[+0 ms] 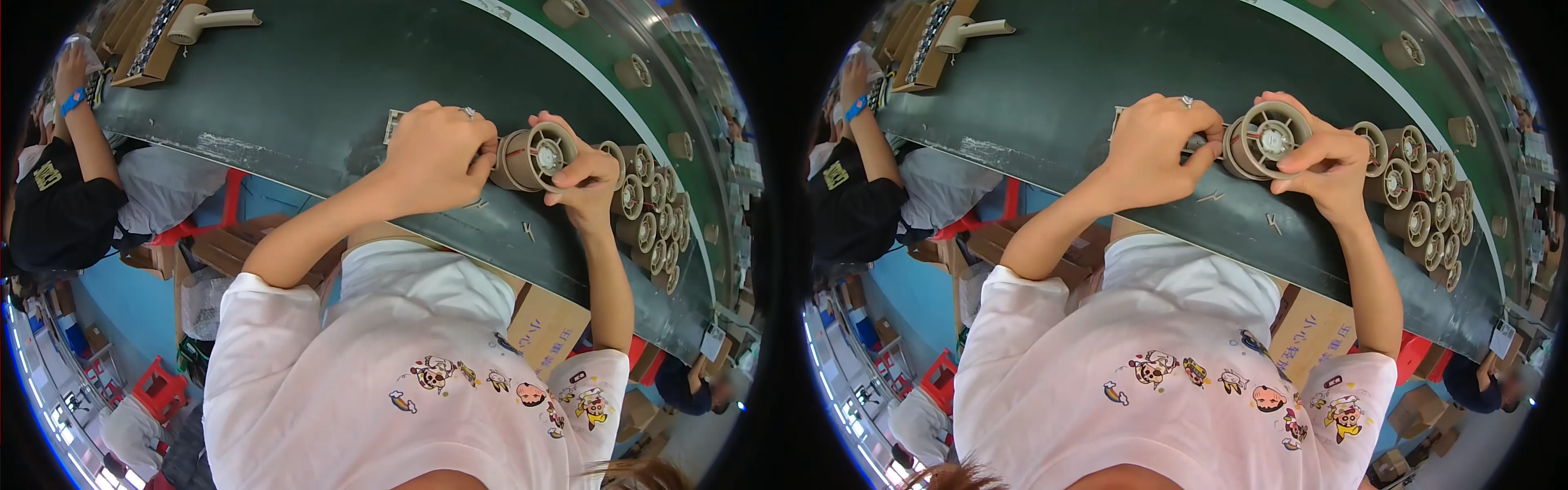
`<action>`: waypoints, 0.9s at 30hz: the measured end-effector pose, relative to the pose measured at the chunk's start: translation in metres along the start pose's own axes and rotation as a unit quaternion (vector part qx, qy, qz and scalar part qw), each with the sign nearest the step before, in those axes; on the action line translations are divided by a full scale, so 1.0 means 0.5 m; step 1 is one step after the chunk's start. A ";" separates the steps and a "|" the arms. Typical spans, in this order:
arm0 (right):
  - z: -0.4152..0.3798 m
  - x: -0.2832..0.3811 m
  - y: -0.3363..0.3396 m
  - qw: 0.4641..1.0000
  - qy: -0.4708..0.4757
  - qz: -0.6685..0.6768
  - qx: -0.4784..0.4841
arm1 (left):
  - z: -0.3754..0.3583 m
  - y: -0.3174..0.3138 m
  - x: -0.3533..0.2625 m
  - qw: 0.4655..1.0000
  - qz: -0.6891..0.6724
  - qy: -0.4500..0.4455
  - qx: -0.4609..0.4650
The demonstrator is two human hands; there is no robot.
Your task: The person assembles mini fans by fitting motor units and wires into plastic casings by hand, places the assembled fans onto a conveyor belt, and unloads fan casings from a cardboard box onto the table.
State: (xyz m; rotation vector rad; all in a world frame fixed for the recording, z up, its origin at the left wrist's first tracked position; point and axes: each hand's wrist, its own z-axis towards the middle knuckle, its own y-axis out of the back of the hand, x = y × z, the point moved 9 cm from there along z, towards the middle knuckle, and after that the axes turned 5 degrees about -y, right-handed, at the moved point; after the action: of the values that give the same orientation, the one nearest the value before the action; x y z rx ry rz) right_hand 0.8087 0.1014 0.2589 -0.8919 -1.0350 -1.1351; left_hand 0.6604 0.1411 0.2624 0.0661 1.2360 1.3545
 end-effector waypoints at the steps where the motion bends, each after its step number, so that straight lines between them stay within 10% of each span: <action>1: 0.000 0.001 0.005 1.000 -0.002 0.001 0.003 | -0.001 -0.003 0.005 1.000 0.000 0.003 -0.002; 27: 0.035 0.020 -0.089 0.923 0.008 -0.380 0.056 | -0.046 0.100 0.100 0.998 -0.026 0.004 0.050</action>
State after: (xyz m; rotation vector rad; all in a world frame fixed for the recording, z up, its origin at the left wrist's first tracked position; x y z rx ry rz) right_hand 0.7629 0.1060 0.2756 -0.3725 -1.4744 -1.6923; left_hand 0.5978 0.1801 0.2549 0.0973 1.3031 1.2494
